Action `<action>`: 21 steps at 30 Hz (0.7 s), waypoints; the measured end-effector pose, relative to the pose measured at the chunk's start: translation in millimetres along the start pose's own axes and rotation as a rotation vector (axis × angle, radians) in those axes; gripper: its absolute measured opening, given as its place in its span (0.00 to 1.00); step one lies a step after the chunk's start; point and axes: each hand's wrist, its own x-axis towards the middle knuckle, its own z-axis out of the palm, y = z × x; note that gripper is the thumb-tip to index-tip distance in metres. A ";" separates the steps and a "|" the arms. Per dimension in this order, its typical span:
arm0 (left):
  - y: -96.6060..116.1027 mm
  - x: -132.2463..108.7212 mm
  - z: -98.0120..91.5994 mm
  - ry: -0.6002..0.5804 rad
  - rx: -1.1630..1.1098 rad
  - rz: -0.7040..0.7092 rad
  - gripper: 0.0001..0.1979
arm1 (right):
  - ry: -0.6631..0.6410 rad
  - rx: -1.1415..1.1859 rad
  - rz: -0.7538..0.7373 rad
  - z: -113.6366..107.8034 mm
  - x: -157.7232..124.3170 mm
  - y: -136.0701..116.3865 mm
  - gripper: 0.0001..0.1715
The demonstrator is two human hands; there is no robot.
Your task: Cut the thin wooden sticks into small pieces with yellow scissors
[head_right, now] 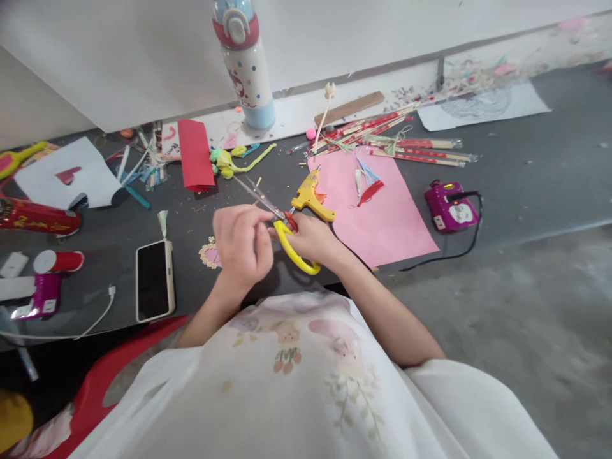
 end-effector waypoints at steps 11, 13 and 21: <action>-32.5 -18.0 -3.0 -0.027 0.133 -0.197 0.10 | 0.100 -0.027 -0.032 -6.7 -15.7 -6.7 0.20; -33.9 -20.6 -0.7 -0.062 0.153 -0.165 0.10 | 0.098 -0.039 -0.039 -6.5 -15.9 -6.1 0.21; -42.0 -26.9 4.7 -0.071 0.160 -0.113 0.09 | 0.068 -0.055 -0.091 -6.3 -18.5 -7.0 0.25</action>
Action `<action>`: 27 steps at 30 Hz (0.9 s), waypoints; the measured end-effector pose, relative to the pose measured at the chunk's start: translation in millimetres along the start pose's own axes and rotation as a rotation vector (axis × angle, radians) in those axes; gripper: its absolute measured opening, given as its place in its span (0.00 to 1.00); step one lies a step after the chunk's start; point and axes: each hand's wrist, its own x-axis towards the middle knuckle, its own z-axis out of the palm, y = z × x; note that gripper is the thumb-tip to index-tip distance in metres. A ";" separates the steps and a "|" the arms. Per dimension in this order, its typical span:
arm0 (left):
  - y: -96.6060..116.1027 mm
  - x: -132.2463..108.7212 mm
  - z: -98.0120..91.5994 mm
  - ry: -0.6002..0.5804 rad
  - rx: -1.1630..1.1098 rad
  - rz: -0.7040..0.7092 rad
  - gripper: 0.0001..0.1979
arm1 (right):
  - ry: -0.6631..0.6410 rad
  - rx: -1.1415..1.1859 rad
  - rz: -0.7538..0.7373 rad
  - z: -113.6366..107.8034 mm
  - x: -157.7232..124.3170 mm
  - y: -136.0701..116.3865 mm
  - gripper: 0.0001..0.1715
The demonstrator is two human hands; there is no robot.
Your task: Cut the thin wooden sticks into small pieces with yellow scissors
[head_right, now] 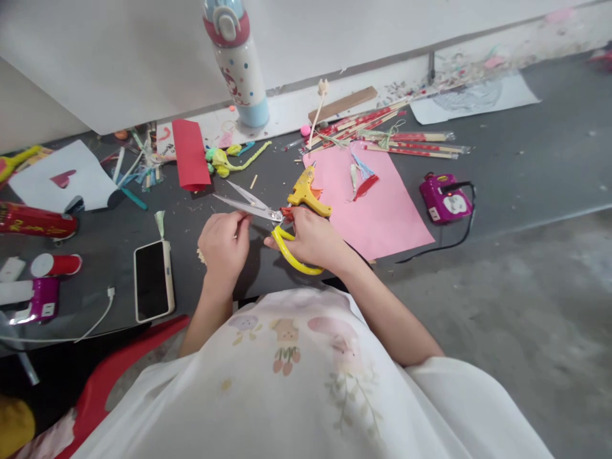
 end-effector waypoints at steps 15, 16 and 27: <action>1.4 1.4 -7.0 -0.046 0.007 0.069 0.09 | -0.033 -0.080 -0.100 3.0 -7.2 2.6 0.32; 1.8 1.7 -8.0 -0.047 0.005 0.075 0.09 | -0.032 -0.081 -0.099 2.4 -7.6 2.3 0.33; 1.4 2.8 -9.7 -0.067 -0.036 0.052 0.12 | 0.022 -0.067 -0.141 2.6 -9.1 3.9 0.33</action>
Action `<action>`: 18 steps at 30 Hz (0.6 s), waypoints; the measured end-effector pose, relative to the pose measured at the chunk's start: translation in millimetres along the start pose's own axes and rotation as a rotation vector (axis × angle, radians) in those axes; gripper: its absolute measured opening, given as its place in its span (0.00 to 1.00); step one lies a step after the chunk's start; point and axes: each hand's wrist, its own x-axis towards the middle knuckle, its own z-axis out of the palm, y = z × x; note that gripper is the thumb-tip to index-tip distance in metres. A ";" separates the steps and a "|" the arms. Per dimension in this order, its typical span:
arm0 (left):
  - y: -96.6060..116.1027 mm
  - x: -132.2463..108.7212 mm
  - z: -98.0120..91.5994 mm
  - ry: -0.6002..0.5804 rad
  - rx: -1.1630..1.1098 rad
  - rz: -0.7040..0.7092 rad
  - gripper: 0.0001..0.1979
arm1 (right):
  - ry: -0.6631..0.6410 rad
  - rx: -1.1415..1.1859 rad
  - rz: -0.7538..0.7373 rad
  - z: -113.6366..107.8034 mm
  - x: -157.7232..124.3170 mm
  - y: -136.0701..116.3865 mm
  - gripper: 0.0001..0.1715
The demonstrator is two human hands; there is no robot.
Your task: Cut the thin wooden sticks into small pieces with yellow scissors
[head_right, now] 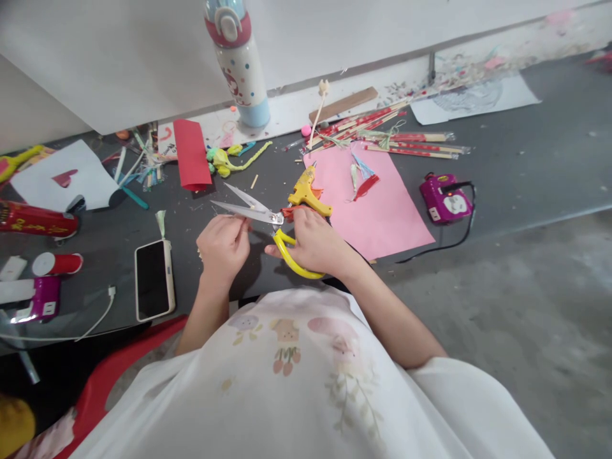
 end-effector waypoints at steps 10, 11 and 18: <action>17.4 1.8 -0.1 0.143 -0.036 -0.213 0.09 | 0.065 0.073 0.266 3.3 10.7 4.8 0.28; 21.9 0.4 -0.5 0.106 -0.075 -0.235 0.10 | 0.070 0.087 0.285 4.1 11.9 5.9 0.27; 47.9 -9.1 5.5 -0.440 -0.463 -0.378 0.20 | 0.101 0.201 0.325 11.5 19.2 13.1 0.20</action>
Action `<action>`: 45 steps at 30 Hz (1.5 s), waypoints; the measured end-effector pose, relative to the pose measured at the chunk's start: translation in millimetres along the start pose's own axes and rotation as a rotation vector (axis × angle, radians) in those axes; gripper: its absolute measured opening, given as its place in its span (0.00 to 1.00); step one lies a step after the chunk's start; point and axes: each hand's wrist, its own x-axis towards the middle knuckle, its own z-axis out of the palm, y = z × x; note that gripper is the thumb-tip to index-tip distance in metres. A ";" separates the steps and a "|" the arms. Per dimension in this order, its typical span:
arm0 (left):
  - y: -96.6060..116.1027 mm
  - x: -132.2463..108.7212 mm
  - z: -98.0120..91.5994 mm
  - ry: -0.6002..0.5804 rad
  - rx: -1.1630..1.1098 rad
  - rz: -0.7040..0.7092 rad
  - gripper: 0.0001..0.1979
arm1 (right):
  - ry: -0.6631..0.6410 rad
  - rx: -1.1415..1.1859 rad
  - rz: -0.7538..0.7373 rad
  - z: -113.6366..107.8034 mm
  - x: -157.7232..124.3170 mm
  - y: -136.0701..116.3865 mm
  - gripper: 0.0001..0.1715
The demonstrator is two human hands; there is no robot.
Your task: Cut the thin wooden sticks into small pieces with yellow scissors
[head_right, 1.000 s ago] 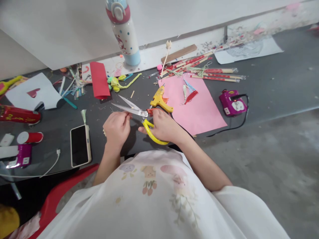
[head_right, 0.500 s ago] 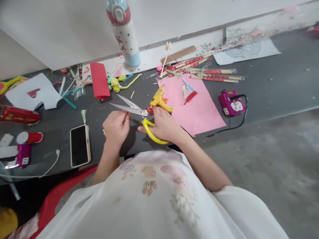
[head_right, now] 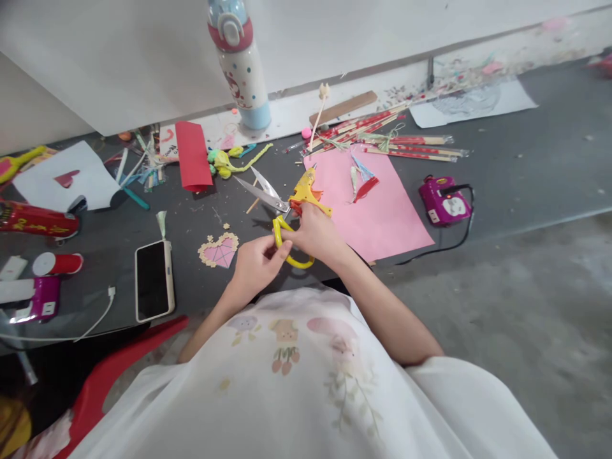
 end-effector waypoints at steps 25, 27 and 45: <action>-6.8 10.9 -18.6 0.186 0.106 -0.010 0.19 | -0.051 0.126 -0.002 7.5 4.9 11.5 0.20; -13.3 18.4 -23.9 0.360 0.277 0.066 0.12 | -0.064 0.144 -0.014 5.4 2.3 10.1 0.19; -27.7 28.6 -39.4 0.207 0.466 0.305 0.15 | -0.306 0.292 -0.066 -3.8 -11.7 11.7 0.16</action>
